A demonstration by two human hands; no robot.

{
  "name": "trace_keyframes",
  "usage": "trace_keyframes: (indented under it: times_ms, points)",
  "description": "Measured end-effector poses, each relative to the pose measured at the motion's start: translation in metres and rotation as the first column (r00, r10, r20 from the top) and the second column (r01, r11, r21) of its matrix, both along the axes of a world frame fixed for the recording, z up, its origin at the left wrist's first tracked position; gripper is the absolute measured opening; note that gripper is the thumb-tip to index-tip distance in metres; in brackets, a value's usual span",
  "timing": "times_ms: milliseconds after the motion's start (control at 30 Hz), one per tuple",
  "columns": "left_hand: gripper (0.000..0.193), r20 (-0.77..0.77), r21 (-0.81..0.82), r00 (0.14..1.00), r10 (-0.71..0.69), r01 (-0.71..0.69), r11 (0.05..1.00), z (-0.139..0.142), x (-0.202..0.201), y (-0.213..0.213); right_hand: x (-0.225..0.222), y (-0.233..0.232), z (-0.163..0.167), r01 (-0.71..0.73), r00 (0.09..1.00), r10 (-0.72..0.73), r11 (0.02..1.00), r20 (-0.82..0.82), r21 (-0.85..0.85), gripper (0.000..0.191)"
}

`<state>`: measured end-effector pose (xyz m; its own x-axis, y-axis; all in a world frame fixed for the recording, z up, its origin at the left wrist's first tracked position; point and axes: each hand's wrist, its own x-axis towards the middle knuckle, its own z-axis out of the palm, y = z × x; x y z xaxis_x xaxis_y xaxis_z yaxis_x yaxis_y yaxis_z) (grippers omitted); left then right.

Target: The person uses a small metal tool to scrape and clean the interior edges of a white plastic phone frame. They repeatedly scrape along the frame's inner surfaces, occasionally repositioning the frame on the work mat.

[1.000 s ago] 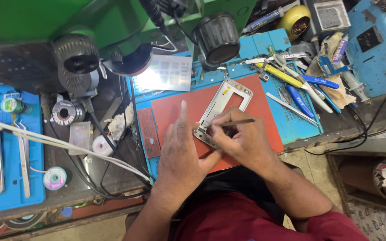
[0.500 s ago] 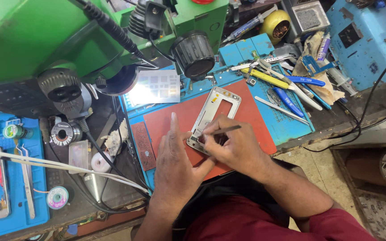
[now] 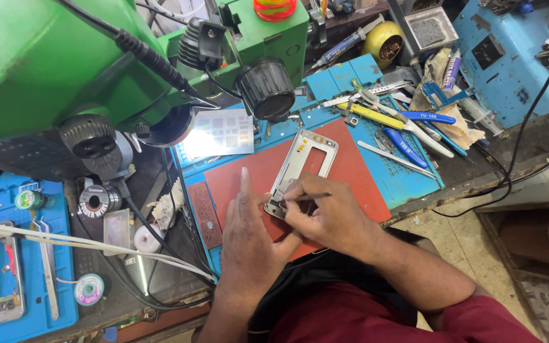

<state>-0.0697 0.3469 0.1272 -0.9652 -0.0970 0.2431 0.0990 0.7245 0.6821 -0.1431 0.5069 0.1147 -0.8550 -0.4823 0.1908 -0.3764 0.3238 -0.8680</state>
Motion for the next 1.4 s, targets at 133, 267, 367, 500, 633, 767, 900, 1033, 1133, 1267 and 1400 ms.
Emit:
trace_keyframes:
  times_ms: [133,267,367,500,633,767,900,1033,1133,1267,1400]
  points:
    - [0.128,0.03,0.004,1.0,-0.004,0.003,1.0,0.002,0.0,0.001,0.002,-0.001,0.008,0.014,1.0,-0.013,0.999,-0.025,0.031,0.02]
    - [0.127,0.017,-0.007,1.0,-0.004,0.004,1.0,0.005,0.001,0.003,0.007,-0.001,0.019,-0.082,0.982,0.101,0.99,-0.162,0.117,0.019]
    - [0.127,0.021,0.005,1.0,0.001,-0.001,1.0,0.006,0.003,0.002,0.007,-0.002,0.026,-0.085,0.977,0.115,0.982,-0.178,0.168,0.017]
    - [0.128,0.018,0.002,1.0,-0.006,0.006,1.0,0.007,0.007,0.003,0.008,-0.002,0.032,-0.129,0.959,0.172,0.973,-0.227,0.192,0.017]
    - [0.126,0.005,0.014,1.0,-0.01,0.01,1.0,0.008,0.01,0.003,0.011,-0.003,0.035,-0.184,0.949,0.237,0.952,-0.209,0.244,0.016]
    - [0.128,-0.004,0.004,1.0,-0.009,0.009,1.0,0.009,0.012,0.002,0.011,-0.002,0.036,-0.135,0.96,0.181,0.968,-0.214,0.213,0.018]
    - [0.129,0.0,0.006,1.0,-0.007,0.007,1.0,0.009,0.013,0.003,0.012,-0.001,0.036,-0.148,0.964,0.19,0.964,-0.184,0.22,0.017]
    - [0.127,0.028,0.038,1.0,0.0,-0.001,0.999,0.009,0.011,0.005,0.016,-0.002,0.034,-0.184,0.913,0.25,0.958,-0.323,0.219,0.017]
    - [0.128,-0.006,0.009,1.0,-0.005,0.005,1.0,0.009,0.012,0.005,0.013,-0.001,0.034,-0.12,0.976,0.156,0.968,-0.153,0.22,0.016]
    - [0.127,0.007,0.004,1.0,-0.005,0.005,1.0,0.01,0.013,0.005,0.014,0.002,0.035,-0.176,0.965,0.207,0.966,-0.16,0.189,0.019]
    - [0.128,-0.001,0.002,1.0,-0.01,0.01,1.0,0.01,0.014,0.008,0.016,0.004,0.036,-0.149,0.968,0.181,0.972,-0.172,0.182,0.019]
